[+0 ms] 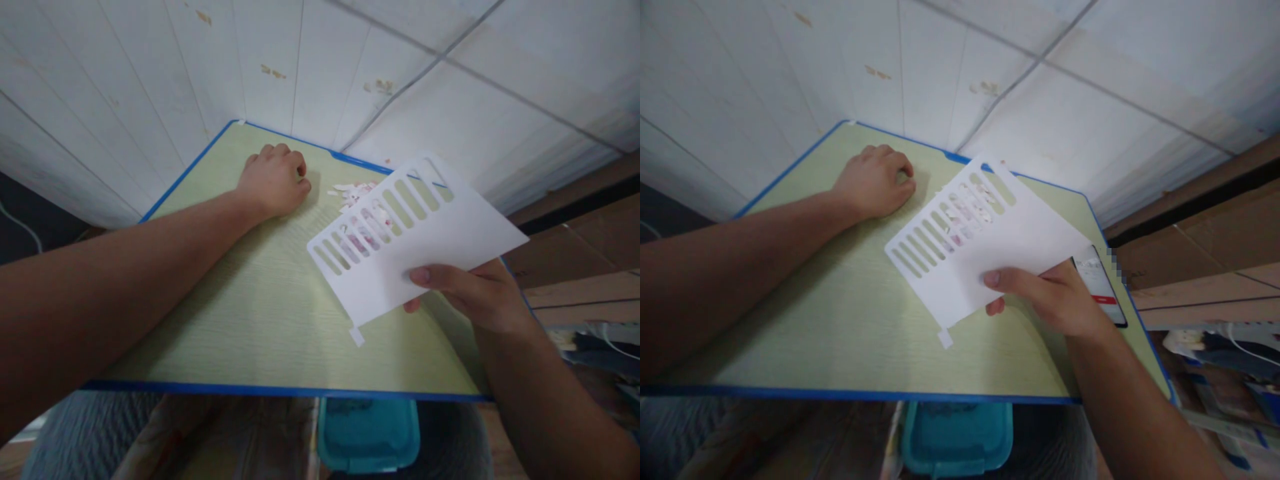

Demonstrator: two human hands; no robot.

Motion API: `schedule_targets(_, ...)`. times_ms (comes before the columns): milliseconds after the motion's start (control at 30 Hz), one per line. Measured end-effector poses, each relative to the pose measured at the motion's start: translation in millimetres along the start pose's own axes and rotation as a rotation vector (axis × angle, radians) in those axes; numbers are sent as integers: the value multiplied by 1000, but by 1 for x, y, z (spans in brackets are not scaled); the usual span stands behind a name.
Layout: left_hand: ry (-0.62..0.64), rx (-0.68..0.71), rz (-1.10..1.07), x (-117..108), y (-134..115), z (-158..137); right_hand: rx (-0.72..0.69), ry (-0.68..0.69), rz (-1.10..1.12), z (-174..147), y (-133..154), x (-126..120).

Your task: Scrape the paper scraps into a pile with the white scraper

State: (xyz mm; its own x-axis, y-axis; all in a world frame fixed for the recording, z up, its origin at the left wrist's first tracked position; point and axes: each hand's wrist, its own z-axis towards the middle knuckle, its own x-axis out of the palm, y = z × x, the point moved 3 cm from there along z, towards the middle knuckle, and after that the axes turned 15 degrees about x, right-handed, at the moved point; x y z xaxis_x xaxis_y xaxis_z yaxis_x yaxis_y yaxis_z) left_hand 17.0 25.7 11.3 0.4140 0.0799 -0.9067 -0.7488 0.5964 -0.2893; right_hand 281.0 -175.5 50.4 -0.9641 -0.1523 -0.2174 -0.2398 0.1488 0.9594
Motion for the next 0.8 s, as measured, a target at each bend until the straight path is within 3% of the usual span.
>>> schedule_targets(100,-32,18,-35,3,5,1,-7,-34,-22,-1,1,-1)
schedule_targets(467,-7,11,-1,4,7,2,127,340,-106,-5,9,6)
schedule_targets(800,-13,-1,-47,3,7,3,194,443,-40,-6,11,11)
